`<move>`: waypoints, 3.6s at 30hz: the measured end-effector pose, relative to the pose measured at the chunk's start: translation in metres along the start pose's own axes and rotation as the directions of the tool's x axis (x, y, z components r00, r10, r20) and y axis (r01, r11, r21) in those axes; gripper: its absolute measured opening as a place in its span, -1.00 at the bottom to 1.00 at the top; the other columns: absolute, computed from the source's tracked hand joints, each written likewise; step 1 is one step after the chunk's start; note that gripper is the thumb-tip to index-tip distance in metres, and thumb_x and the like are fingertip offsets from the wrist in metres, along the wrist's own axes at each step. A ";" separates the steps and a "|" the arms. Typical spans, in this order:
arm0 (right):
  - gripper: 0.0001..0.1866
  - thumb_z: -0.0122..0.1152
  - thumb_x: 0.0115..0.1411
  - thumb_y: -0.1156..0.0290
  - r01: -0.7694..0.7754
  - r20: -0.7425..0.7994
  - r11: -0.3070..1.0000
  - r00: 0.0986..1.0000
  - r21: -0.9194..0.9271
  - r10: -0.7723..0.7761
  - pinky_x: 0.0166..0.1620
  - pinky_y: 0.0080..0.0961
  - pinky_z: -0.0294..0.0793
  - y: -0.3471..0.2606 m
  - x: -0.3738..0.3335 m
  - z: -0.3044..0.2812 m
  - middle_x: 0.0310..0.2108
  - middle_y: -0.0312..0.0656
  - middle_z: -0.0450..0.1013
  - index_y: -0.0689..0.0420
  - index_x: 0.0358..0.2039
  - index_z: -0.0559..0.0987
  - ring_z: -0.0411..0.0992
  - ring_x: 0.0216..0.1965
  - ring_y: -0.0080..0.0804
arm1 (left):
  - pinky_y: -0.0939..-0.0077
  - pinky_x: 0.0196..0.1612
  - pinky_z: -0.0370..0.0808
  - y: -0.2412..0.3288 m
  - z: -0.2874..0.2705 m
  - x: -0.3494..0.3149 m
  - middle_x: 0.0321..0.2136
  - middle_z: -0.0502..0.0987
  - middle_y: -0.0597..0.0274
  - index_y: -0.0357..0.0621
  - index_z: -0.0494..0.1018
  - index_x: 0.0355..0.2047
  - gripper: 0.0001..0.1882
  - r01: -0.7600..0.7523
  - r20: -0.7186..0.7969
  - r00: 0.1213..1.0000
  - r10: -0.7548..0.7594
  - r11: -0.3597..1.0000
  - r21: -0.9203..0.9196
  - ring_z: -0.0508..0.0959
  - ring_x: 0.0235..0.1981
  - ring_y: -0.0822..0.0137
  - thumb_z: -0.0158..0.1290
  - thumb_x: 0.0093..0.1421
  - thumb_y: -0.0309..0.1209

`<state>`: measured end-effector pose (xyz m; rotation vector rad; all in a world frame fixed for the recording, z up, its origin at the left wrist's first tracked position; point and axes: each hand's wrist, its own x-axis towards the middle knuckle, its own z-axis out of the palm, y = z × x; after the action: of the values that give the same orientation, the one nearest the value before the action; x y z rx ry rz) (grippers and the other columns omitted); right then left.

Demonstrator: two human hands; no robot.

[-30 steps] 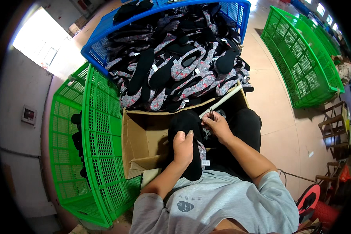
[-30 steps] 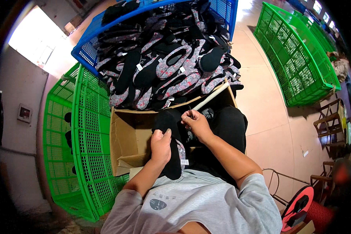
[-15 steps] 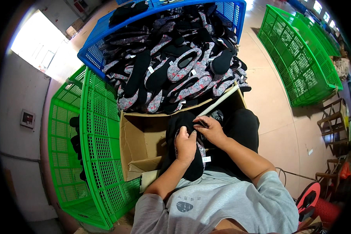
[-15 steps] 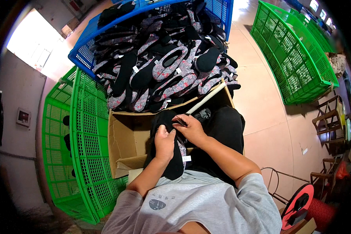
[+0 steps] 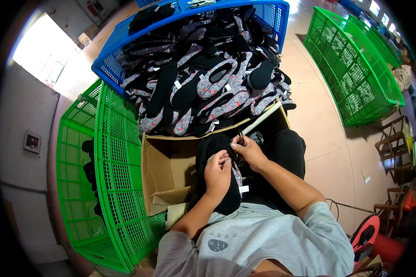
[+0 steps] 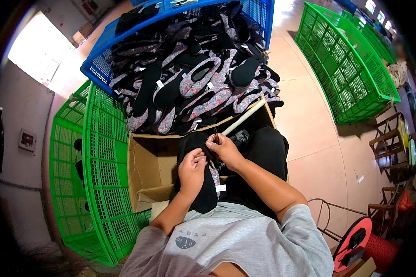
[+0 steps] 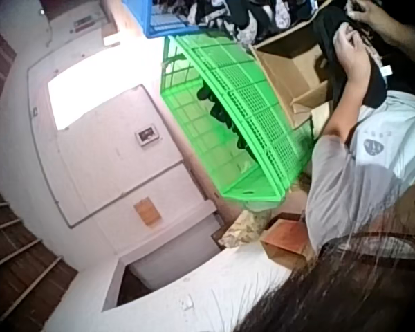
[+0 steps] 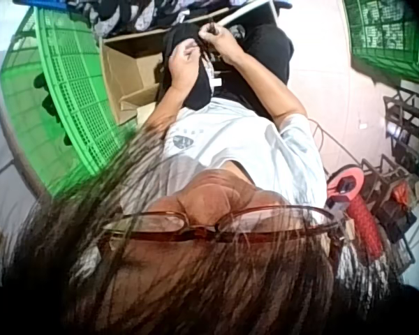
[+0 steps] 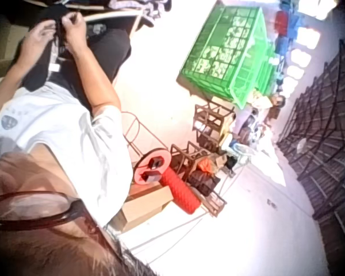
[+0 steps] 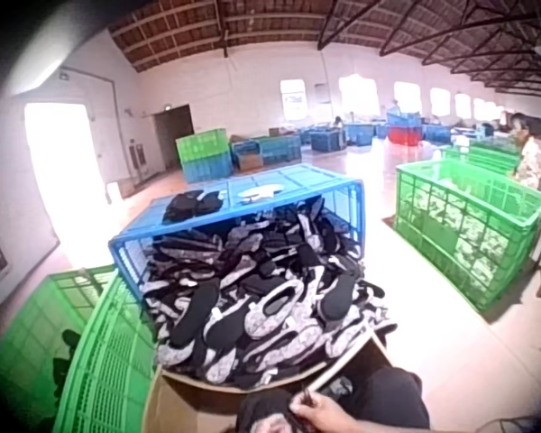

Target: The person sits on the floor and sews the insole to the upper of a slipper using a needle and thread. They pull the thread through the fabric repeatedly to secure the parts together. The person handles multiple slippers from a blue crate, sewing them one by one.

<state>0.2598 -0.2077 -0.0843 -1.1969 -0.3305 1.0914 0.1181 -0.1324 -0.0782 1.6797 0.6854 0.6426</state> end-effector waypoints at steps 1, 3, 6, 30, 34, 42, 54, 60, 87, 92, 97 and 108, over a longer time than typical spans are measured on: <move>-0.89 0.20 0.28 0.39 -0.010 0.003 1.000 1.000 0.021 0.010 -0.51 -0.69 0.18 -0.001 0.000 -0.001 -0.50 -0.49 0.33 0.04 -0.28 0.43 0.25 -0.53 -0.73 | 0.56 -0.27 0.53 0.022 -0.005 -0.001 -0.25 0.52 0.15 -0.32 0.48 -0.19 -0.85 -0.105 -0.035 0.993 0.109 0.989 0.107 0.56 -0.24 0.42 0.04 0.23 -0.63; -0.88 0.21 0.29 0.36 -0.030 0.013 0.998 0.999 0.061 0.029 -0.54 -0.74 0.10 -0.003 -0.001 0.000 -0.50 -0.50 0.32 0.00 -0.29 0.42 0.20 -0.57 -0.77 | 0.35 -0.17 0.49 0.044 -0.017 0.007 -0.28 0.50 0.11 -0.28 0.50 -0.28 -0.84 -0.315 -0.024 0.936 0.350 0.868 0.384 0.53 -0.24 0.19 0.16 0.10 -0.60; -0.87 0.22 0.29 0.32 -0.038 0.074 0.998 0.997 0.058 0.034 -0.53 -0.72 0.11 -0.007 -0.002 0.000 -0.48 -0.50 0.33 -0.02 -0.28 0.43 0.22 -0.56 -0.75 | 0.20 -0.11 0.42 0.056 -0.022 0.035 -0.28 0.49 0.10 -0.22 0.53 -0.32 -0.78 -0.533 0.093 0.811 0.578 0.663 0.526 0.47 -0.18 0.02 0.24 -0.02 -0.53; -0.69 -0.03 0.42 0.14 0.284 0.095 0.839 0.958 -0.465 -0.272 -0.27 -0.50 0.40 0.003 -0.006 -0.018 -0.39 -0.26 0.46 0.14 -0.10 0.39 0.39 -0.38 -0.52 | 0.62 -0.26 0.42 0.015 -0.035 0.099 -0.41 0.48 0.37 -0.26 0.46 -0.30 -0.94 -0.083 0.354 0.931 0.086 0.996 -0.023 0.46 -0.37 0.54 0.07 0.25 -0.51; -0.73 0.00 0.39 0.20 0.330 0.204 0.735 0.944 -0.593 -0.260 -0.21 -0.42 0.43 0.000 -0.005 -0.018 -0.39 -0.19 0.48 0.14 -0.10 0.39 0.46 -0.33 -0.39 | 0.62 -0.27 0.41 0.013 -0.032 0.099 -0.41 0.46 0.38 -0.25 0.47 -0.30 -0.92 -0.129 0.348 0.931 0.115 0.991 0.017 0.45 -0.38 0.54 0.08 0.27 -0.49; -0.75 0.04 0.37 0.21 0.354 0.241 0.597 0.934 -0.720 -0.264 -0.24 -0.31 0.45 -0.016 -0.010 -0.008 -0.40 -0.09 0.50 0.13 -0.13 0.41 0.52 -0.33 -0.15 | 0.62 -0.29 0.39 0.014 -0.027 0.098 -0.44 0.44 0.36 -0.26 0.46 -0.31 -0.91 -0.176 0.343 0.929 0.141 0.981 0.075 0.43 -0.40 0.54 0.09 0.26 -0.48; -0.76 0.07 0.36 0.19 0.334 0.212 0.557 0.938 -0.760 -0.273 -0.30 -0.28 0.45 -0.019 -0.009 -0.005 -0.46 -0.11 0.50 0.10 -0.19 0.43 0.51 -0.39 -0.12 | 0.52 -0.33 0.39 0.012 -0.023 0.099 -0.45 0.46 0.22 -0.24 0.46 -0.32 -0.91 -0.159 0.318 0.940 0.120 0.982 0.099 0.44 -0.45 0.41 0.09 0.22 -0.48; -0.66 0.28 0.23 0.16 0.304 0.148 0.742 0.951 -0.598 -0.271 -0.28 -0.31 0.45 -0.001 -0.003 -0.011 -0.41 -0.06 0.50 0.12 -0.17 0.43 0.51 -0.39 -0.14 | 0.66 -0.28 0.44 -0.003 -0.037 0.104 -0.42 0.51 0.38 -0.24 0.50 -0.28 -0.93 0.057 0.126 0.991 -0.034 0.981 -0.184 0.51 -0.41 0.54 0.09 0.29 -0.49; -0.58 0.38 0.01 0.47 0.266 0.108 0.669 0.957 -0.694 -0.268 -0.24 -0.46 0.46 -0.002 -0.023 0.001 -0.40 -0.14 0.46 0.14 -0.13 0.42 0.45 -0.39 -0.36 | 0.70 -0.41 0.36 -0.025 -0.085 0.040 -0.41 0.38 0.44 -0.22 0.44 -0.35 -0.79 0.226 0.319 0.921 -0.225 0.973 0.033 0.37 -0.47 0.61 0.25 0.06 -0.63; -0.65 0.29 -0.02 0.56 0.218 -0.102 0.770 0.933 -0.599 -0.344 -0.29 -0.54 0.41 0.002 -0.020 0.004 -0.45 -0.21 0.39 0.16 -0.18 0.43 0.37 -0.43 -0.51 | 0.55 -0.45 0.37 -0.016 -0.079 0.032 -0.45 0.37 0.30 -0.22 0.39 -0.43 -0.76 -0.033 0.035 0.999 0.025 0.965 0.261 0.37 -0.53 0.44 0.20 -0.07 -0.68; -0.66 0.33 0.02 0.53 0.270 -0.110 0.745 0.902 -0.610 -0.417 -0.31 -0.60 0.39 0.008 -0.010 0.003 -0.39 -0.28 0.39 0.16 -0.19 0.43 0.32 -0.43 -0.58 | 0.38 -0.20 0.46 0.012 -0.055 0.034 -0.37 0.43 0.11 -0.24 0.39 -0.23 -0.69 -0.205 -0.234 0.908 0.347 0.855 0.476 0.50 -0.35 0.19 0.07 -0.03 -0.69; -0.77 0.12 0.36 0.26 0.190 -0.115 0.977 0.973 -0.098 -0.200 -0.41 -0.71 0.34 -0.012 -0.014 -0.010 -0.37 -0.34 0.44 0.13 -0.11 0.43 0.44 -0.42 -0.63 | 0.28 -0.03 0.58 -0.016 -0.070 0.068 -0.06 0.50 -0.01 -0.25 0.32 0.08 -0.65 0.119 -0.359 0.783 -0.508 0.689 -0.715 0.57 -0.07 0.12 -0.07 0.37 -0.31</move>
<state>0.2662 -0.2240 -0.0732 -1.2741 -0.3936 0.8357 0.1121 -0.0341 -0.0759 0.6599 0.9850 0.9689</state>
